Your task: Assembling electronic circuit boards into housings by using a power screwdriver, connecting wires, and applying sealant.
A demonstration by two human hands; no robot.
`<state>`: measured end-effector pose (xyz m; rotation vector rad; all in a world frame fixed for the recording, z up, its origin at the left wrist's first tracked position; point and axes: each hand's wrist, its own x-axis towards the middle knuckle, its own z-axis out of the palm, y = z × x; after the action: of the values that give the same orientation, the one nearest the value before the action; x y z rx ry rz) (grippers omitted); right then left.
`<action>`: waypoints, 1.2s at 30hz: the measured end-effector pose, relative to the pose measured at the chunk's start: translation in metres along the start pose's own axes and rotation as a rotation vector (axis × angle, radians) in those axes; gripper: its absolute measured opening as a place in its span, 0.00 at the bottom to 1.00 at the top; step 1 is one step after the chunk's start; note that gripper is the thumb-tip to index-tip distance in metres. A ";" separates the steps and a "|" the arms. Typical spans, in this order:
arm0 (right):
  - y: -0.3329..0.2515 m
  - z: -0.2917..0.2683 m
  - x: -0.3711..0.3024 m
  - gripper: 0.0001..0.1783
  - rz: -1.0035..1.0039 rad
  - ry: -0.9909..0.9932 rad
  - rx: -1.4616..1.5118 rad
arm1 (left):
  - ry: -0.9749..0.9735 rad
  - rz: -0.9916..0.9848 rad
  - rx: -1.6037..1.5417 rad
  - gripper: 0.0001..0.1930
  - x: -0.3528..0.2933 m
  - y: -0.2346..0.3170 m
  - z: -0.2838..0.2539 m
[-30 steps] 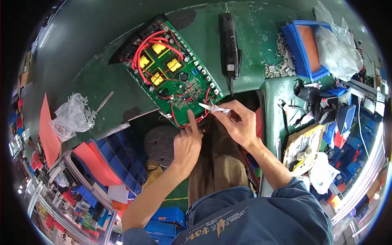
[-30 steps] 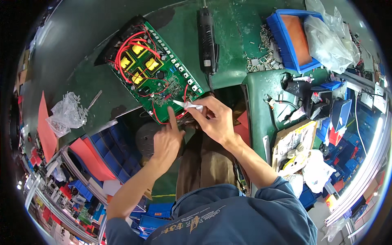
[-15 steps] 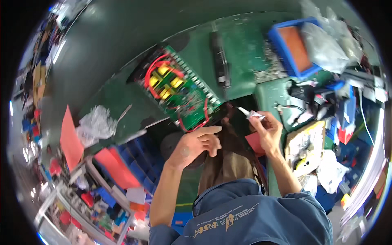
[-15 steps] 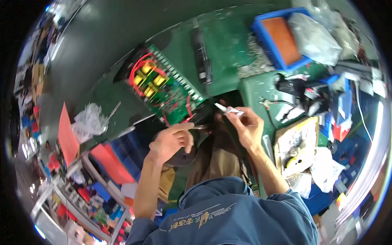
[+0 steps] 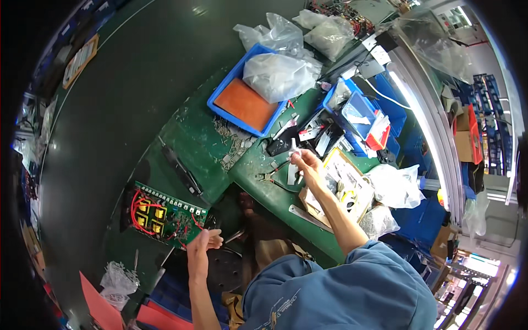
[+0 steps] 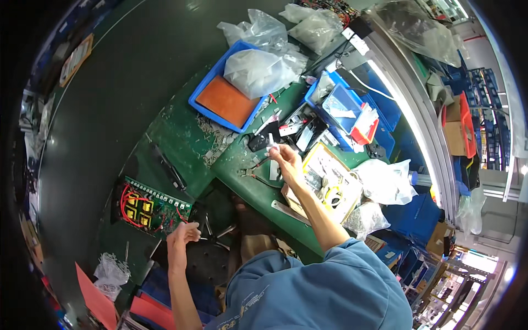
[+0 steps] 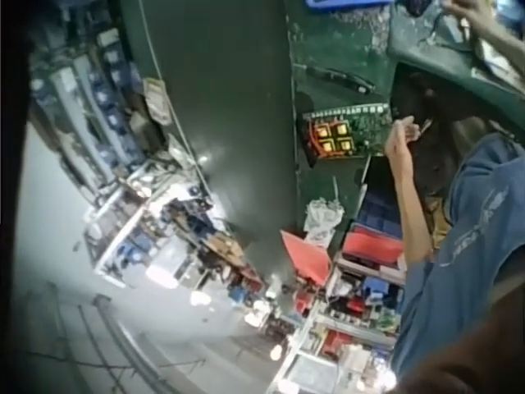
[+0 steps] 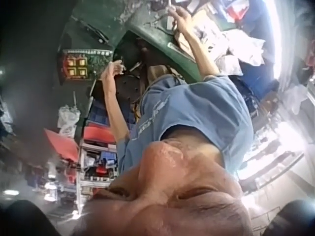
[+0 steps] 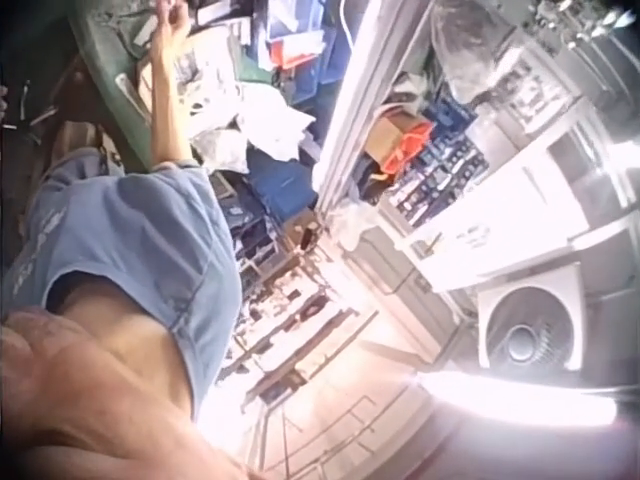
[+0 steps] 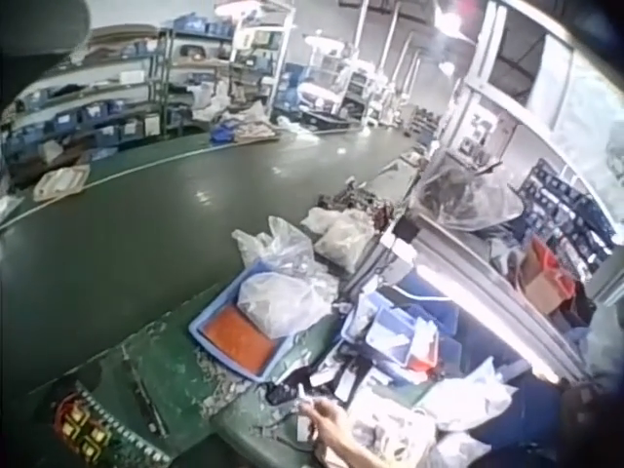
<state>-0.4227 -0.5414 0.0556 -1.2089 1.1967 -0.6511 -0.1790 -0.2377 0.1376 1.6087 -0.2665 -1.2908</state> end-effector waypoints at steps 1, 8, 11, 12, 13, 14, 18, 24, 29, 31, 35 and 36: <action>-0.003 0.007 0.001 0.12 0.034 0.029 -0.061 | 0.002 0.009 0.010 0.27 -0.001 0.002 0.002; 0.028 0.042 0.027 0.11 0.028 0.110 0.175 | -0.020 0.060 0.082 0.26 -0.002 0.029 0.019; 0.000 0.060 0.022 0.12 -0.053 0.146 0.152 | 0.025 0.079 0.103 0.26 -0.010 0.036 0.012; -0.007 0.061 0.024 0.13 -0.116 0.138 0.149 | 0.038 0.072 0.089 0.26 -0.014 0.039 0.013; -0.016 0.062 0.034 0.12 -0.136 0.112 0.079 | 0.050 0.084 0.093 0.26 -0.017 0.040 0.012; -0.025 0.064 0.046 0.11 -0.191 0.105 -0.054 | 0.060 0.082 0.088 0.25 -0.018 0.040 0.011; -0.079 0.087 0.094 0.12 -0.348 0.033 -0.291 | 0.095 0.075 0.087 0.25 -0.025 0.034 0.012; -0.064 0.076 0.122 0.11 -0.319 -0.120 -0.263 | 0.146 0.075 0.039 0.23 -0.032 0.023 0.013; -0.024 0.052 0.020 0.09 -0.040 -0.099 -0.063 | 0.237 0.041 -0.024 0.23 -0.042 0.011 0.000; 0.027 0.038 0.008 0.09 0.077 -0.003 0.092 | 0.231 0.021 -0.037 0.22 -0.036 0.013 0.004; 0.067 0.045 0.033 0.09 0.187 0.103 0.101 | 0.157 -0.029 0.026 0.18 -0.027 0.023 0.001; 0.083 0.027 0.048 0.10 0.031 0.165 -0.120 | 0.117 -0.064 0.040 0.17 -0.017 0.029 0.003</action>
<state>-0.3991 -0.5504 -0.0407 -1.2524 1.4067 -0.6735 -0.1771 -0.2411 0.1712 1.7321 -0.1711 -1.2411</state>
